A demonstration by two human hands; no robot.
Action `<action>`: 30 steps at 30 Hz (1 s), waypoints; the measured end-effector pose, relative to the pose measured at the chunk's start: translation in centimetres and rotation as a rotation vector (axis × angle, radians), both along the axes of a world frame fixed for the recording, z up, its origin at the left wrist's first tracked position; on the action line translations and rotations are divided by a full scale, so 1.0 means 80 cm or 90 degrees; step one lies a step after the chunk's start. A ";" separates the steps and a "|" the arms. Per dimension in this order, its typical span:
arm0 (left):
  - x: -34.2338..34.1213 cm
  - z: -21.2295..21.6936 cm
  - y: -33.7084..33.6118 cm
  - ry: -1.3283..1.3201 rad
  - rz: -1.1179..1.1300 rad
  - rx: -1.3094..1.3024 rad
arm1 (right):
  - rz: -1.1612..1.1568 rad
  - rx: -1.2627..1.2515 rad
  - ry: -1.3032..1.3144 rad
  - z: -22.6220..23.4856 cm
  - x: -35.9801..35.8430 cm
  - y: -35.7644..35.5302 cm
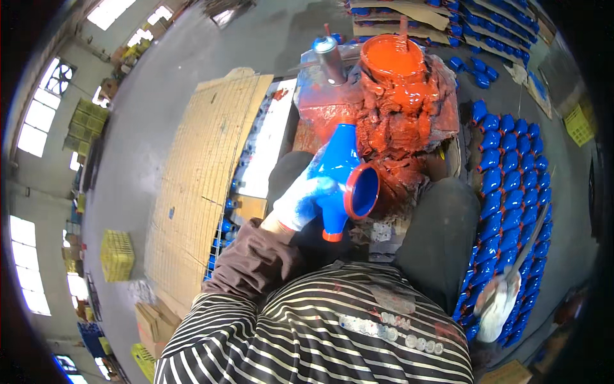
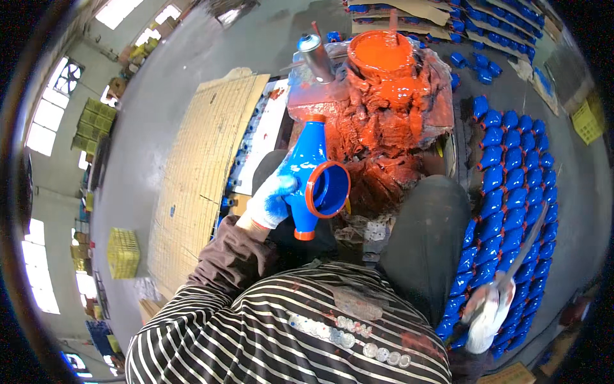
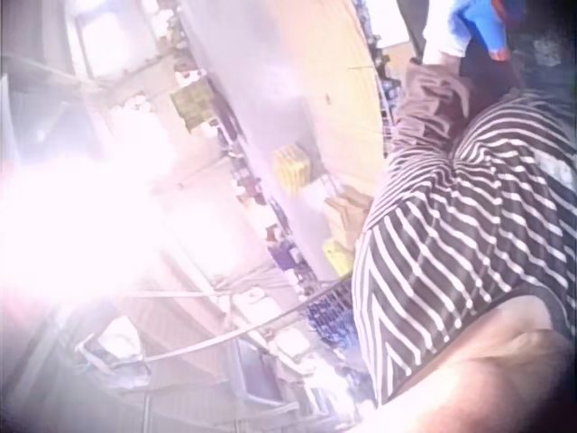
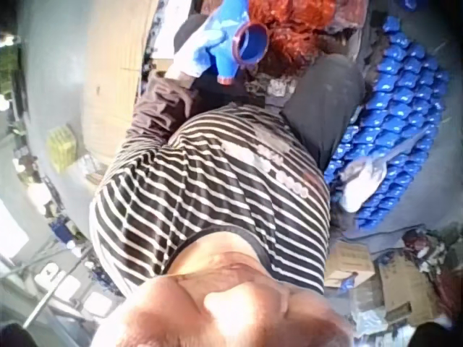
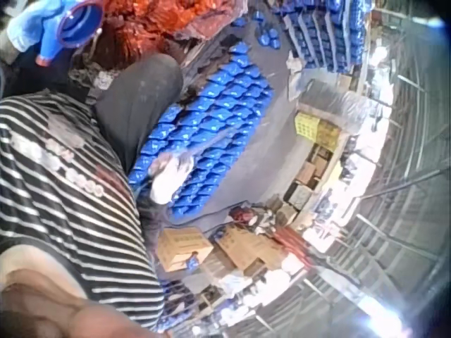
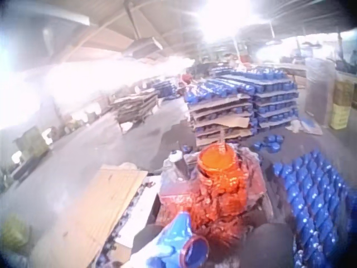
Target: The person paints blue industrial housings with red paint using a hand brush.
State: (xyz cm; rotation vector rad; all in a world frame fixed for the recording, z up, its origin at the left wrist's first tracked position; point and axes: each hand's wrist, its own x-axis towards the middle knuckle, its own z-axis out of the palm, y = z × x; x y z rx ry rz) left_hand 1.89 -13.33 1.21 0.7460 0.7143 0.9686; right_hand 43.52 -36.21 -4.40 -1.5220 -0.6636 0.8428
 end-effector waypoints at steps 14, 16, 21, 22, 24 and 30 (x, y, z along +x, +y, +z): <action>-0.077 -0.014 -0.032 -0.126 -0.052 0.006 | 0.756 0.033 -0.505 0.138 -0.225 0.220; -0.081 -0.016 -0.033 -0.142 -0.039 0.015 | 0.777 0.035 -0.538 0.144 -0.237 0.223; -0.085 -0.014 -0.031 -0.176 -0.066 -0.024 | 0.799 -0.007 -0.665 0.156 -0.272 0.238; -0.083 -0.013 -0.029 -0.167 -0.064 -0.036 | 0.799 -0.094 -0.679 0.154 -0.279 0.242; -0.080 -0.012 -0.025 -0.099 -0.090 -0.027 | 0.792 -0.010 -0.715 0.150 -0.287 0.248; -0.082 -0.009 -0.029 -0.141 -0.090 -0.055 | 0.783 -0.016 -0.782 0.155 -0.300 0.253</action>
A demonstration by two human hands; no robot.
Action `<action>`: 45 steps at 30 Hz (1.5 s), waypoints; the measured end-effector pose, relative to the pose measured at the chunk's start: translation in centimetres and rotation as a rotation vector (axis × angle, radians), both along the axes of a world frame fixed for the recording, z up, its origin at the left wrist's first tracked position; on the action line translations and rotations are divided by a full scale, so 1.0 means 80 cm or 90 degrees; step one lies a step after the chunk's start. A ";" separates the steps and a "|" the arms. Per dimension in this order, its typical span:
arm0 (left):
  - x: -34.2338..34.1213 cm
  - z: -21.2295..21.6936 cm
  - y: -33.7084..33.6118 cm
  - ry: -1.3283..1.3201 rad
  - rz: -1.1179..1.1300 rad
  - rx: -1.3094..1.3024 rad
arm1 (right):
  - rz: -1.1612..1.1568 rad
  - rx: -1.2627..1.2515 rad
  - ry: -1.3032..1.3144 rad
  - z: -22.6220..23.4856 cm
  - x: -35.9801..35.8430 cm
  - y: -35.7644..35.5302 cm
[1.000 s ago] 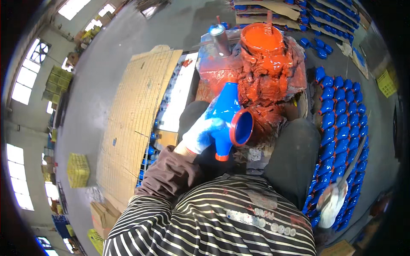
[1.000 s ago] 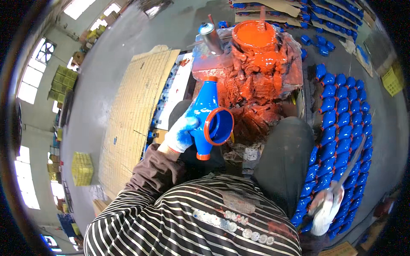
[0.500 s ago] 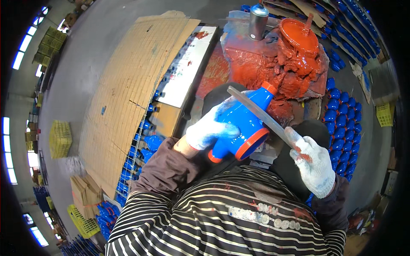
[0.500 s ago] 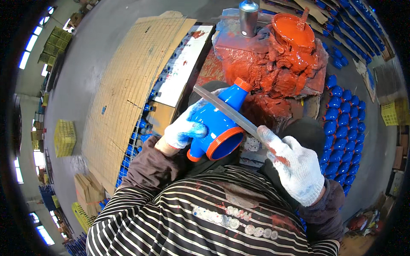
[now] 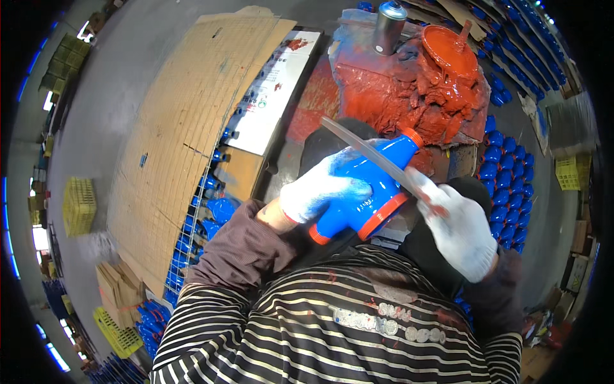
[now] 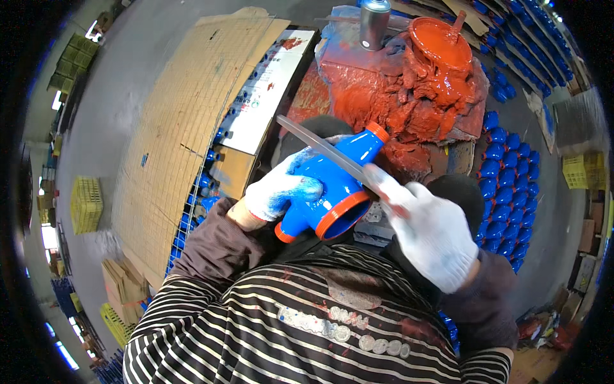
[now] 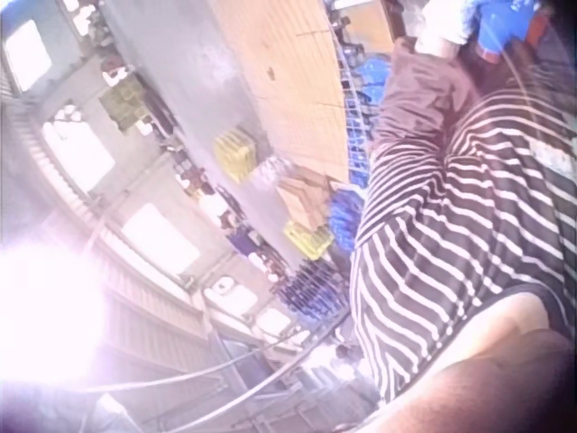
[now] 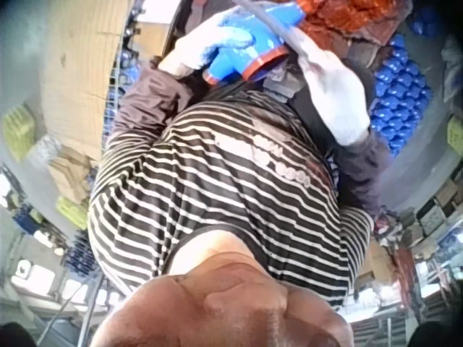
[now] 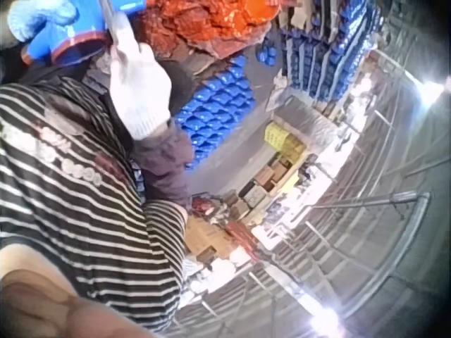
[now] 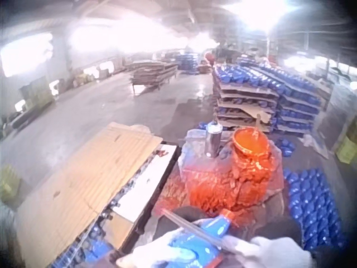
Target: The person paints blue industrial housings with red paint using a hand brush.
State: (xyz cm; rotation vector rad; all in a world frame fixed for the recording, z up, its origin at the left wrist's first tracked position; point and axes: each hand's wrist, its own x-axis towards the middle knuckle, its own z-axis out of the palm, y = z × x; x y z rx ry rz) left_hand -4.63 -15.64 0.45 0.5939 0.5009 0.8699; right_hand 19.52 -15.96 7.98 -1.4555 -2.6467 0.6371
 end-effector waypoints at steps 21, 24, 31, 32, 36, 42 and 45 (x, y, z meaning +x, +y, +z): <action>0.022 -0.003 0.003 0.032 -0.013 0.026 | 0.053 0.101 0.090 -0.010 0.016 0.008; 0.023 -0.005 0.002 -0.009 -0.009 -0.002 | -0.065 -0.049 0.127 -0.002 0.022 0.001; 0.030 -0.001 0.005 -0.059 -0.020 0.006 | 0.058 0.089 0.198 -0.012 0.022 0.011; 0.030 -0.002 0.006 -0.031 -0.027 0.005 | 0.056 0.096 0.161 -0.008 0.023 0.009; 0.028 -0.009 0.005 -0.083 -0.030 -0.036 | -0.034 -0.008 0.085 0.006 0.021 0.001; 0.037 -0.006 0.007 -0.012 -0.007 0.041 | 0.031 0.284 0.202 -0.030 0.029 0.016; 0.032 0.001 0.002 0.048 0.056 0.069 | -0.190 0.106 0.335 -0.071 0.098 0.022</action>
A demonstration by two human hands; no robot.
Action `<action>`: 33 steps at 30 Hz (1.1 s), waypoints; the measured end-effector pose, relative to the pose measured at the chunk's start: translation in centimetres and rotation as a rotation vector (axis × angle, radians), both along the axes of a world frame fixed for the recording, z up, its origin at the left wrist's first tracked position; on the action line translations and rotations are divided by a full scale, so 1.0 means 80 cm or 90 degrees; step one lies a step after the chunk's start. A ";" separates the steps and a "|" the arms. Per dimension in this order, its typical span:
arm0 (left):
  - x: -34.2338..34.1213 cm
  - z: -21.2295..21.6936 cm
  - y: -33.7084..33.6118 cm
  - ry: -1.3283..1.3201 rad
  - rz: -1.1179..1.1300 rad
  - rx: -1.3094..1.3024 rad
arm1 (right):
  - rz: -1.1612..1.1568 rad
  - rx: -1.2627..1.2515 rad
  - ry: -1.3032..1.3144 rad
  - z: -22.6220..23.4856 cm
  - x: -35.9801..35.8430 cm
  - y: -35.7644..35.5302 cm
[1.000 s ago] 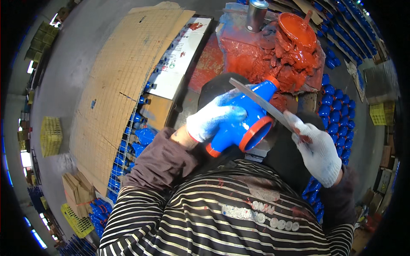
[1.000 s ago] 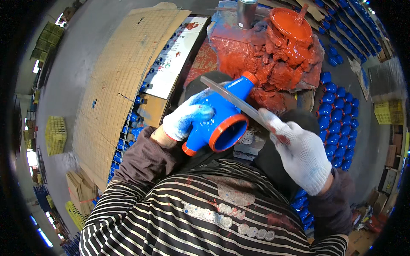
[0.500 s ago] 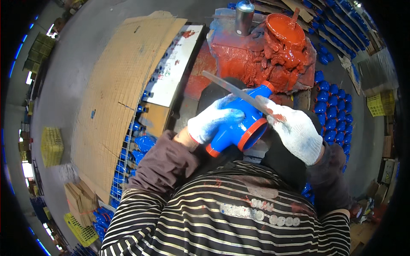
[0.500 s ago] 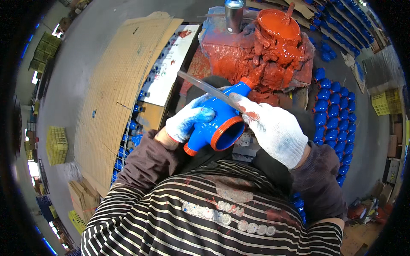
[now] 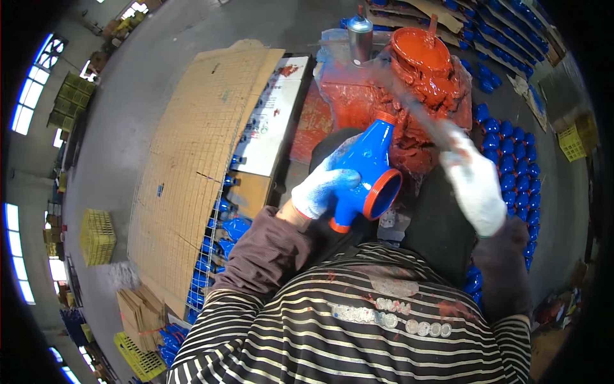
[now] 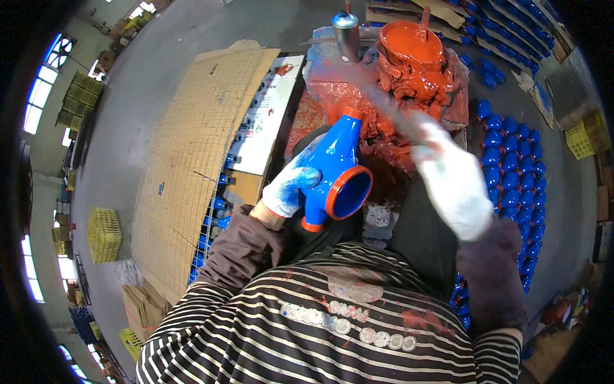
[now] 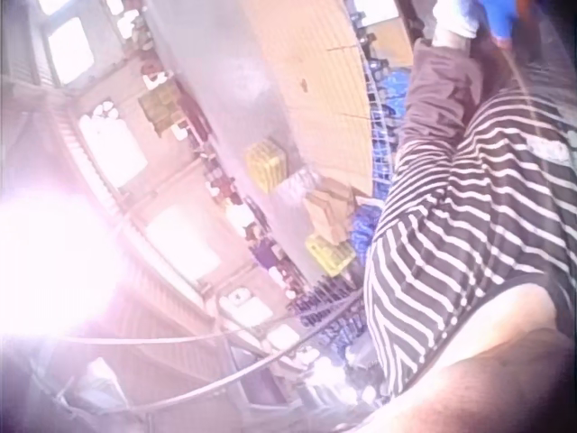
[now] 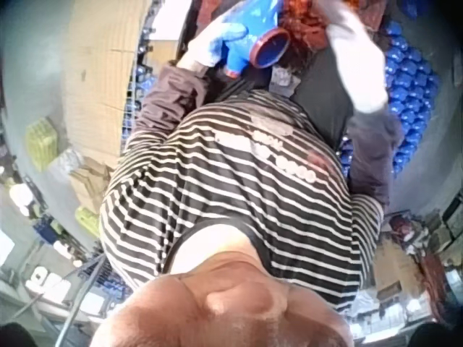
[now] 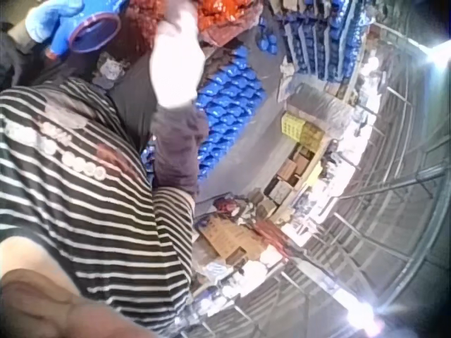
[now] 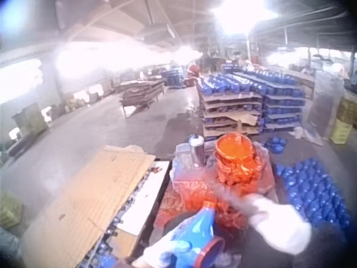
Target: The person paints blue industrial housings with red paint using a hand brush.
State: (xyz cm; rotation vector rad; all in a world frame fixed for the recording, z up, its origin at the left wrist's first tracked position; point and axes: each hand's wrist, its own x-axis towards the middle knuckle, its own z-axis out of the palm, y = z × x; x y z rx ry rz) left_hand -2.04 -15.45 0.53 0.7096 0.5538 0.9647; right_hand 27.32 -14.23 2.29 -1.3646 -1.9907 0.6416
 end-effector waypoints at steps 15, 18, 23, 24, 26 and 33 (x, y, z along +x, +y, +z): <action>-0.002 0.022 0.077 -0.380 0.211 -0.151 | -0.324 -0.597 -0.396 -0.368 0.248 -0.225; -0.032 0.052 0.151 -0.286 0.247 0.153 | -0.325 -0.608 -0.397 -0.312 0.249 -0.184; -0.072 0.066 0.229 -0.420 0.284 0.162 | -0.333 -0.106 -0.100 -0.134 0.190 0.006; -0.081 0.059 0.234 -0.411 0.262 0.148 | -0.263 0.039 0.002 -0.098 0.165 0.052; -0.093 0.044 0.238 -0.403 0.251 0.085 | -0.101 0.050 0.180 -0.044 0.097 0.141; -0.088 0.041 0.243 -0.326 0.411 -0.030 | -0.012 0.189 -0.029 -0.028 -0.138 0.361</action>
